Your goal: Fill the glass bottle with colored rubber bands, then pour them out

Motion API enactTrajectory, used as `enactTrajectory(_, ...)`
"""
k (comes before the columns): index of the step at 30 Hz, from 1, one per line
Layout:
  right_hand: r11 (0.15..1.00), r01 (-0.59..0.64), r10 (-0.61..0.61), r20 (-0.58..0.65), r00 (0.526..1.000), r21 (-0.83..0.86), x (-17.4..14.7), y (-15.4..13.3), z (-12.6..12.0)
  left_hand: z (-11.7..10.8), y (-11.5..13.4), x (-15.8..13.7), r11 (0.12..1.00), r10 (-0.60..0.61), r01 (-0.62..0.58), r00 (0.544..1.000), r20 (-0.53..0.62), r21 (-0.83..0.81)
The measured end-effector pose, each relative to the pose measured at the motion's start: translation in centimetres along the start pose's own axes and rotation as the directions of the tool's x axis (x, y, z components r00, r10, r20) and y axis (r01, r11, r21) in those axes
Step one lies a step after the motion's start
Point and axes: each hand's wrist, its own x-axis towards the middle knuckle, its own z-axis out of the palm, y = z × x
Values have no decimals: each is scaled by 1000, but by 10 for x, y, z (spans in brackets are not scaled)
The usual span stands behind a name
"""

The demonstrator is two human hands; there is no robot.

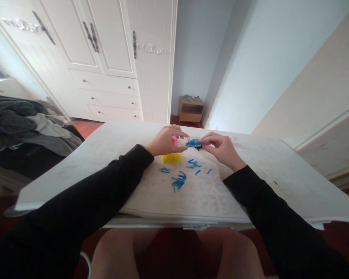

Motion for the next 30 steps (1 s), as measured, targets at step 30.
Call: enactTrajectory(30,974,64,-76,-46,996,-215,-1,-7,-2,-2,7,3,999,-31,31,1000,5,-33)
